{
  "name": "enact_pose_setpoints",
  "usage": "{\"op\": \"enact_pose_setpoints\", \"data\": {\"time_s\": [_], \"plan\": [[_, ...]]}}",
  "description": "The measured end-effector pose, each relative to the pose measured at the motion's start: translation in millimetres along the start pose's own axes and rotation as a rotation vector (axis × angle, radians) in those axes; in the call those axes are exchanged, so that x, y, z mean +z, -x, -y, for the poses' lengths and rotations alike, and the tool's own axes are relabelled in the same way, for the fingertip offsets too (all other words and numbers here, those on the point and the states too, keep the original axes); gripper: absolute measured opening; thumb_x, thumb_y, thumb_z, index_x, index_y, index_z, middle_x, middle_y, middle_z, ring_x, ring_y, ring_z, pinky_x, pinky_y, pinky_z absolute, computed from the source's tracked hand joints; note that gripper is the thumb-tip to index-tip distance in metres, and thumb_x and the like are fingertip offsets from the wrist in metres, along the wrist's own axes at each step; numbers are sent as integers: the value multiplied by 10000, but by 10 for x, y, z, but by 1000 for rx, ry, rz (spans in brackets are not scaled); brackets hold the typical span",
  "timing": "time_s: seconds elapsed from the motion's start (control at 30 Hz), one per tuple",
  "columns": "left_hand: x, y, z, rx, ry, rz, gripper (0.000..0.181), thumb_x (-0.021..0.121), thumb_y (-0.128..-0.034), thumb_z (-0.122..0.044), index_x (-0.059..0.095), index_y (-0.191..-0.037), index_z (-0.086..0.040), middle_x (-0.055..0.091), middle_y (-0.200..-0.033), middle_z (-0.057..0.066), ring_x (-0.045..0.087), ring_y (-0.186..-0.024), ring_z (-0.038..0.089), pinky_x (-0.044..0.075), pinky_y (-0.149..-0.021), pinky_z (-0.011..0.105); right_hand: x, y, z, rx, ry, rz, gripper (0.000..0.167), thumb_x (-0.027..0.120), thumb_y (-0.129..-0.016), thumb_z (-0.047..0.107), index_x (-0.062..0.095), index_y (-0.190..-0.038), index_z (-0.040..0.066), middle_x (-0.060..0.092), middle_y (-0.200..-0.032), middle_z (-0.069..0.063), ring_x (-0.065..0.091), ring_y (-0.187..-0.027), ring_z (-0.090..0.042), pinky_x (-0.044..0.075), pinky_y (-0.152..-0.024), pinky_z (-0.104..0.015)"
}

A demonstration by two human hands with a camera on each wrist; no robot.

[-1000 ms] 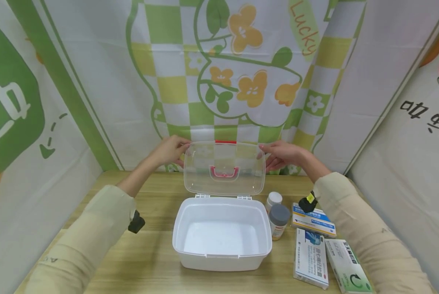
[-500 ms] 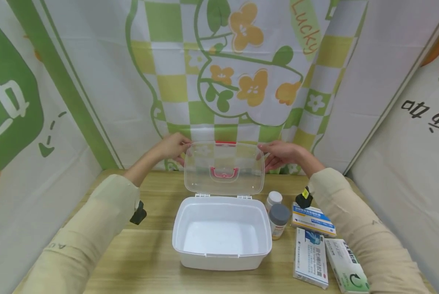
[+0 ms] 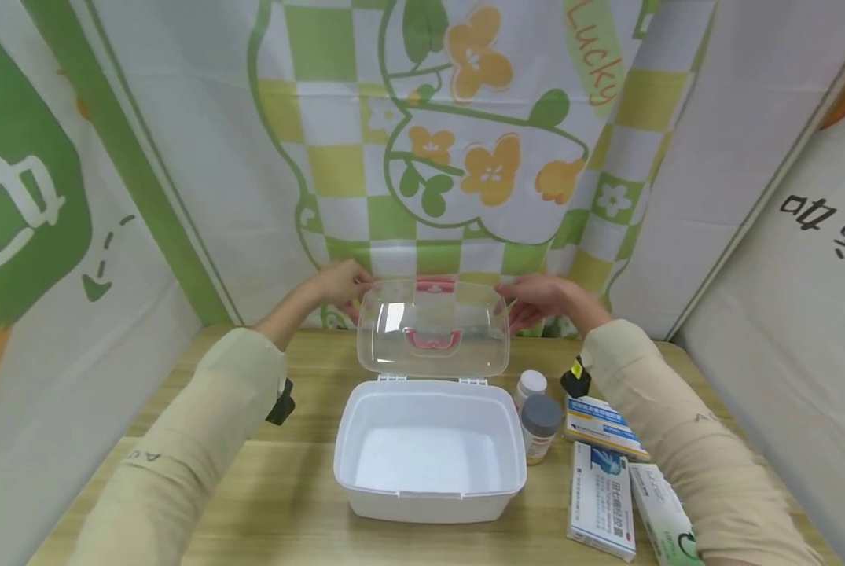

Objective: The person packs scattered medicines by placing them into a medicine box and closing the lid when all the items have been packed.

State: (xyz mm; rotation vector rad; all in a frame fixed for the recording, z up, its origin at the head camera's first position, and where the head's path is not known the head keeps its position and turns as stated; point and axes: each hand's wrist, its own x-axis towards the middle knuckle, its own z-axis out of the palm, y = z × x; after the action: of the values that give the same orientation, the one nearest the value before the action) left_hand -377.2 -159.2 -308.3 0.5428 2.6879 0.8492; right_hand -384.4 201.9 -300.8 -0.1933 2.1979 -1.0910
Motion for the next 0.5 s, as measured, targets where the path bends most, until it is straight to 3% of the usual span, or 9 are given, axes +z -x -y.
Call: {"op": "enact_pose_setpoints", "data": {"time_s": [0.27,0.5], "plan": [[89,-43,82,3,11,43,284,448,-1037,-32,616,-1212,115,695,-1079,302,683,-596,142,591,-568,234,66,-111,3,48,24,-10,523,312,-1099,301,543,-1264,-138,729,-725,-60,707,-641,-104,594,-641,-220],[156,-111,126,0,-19,27,244,477,-1033,-44,650,-1107,112,700,-999,263,668,-592,125,585,-564,224,82,-168,-6,59,61,7,468,315,-1099,241,530,-1229,-154,731,-719,-54,702,-638,-99,594,-647,-226]]}}
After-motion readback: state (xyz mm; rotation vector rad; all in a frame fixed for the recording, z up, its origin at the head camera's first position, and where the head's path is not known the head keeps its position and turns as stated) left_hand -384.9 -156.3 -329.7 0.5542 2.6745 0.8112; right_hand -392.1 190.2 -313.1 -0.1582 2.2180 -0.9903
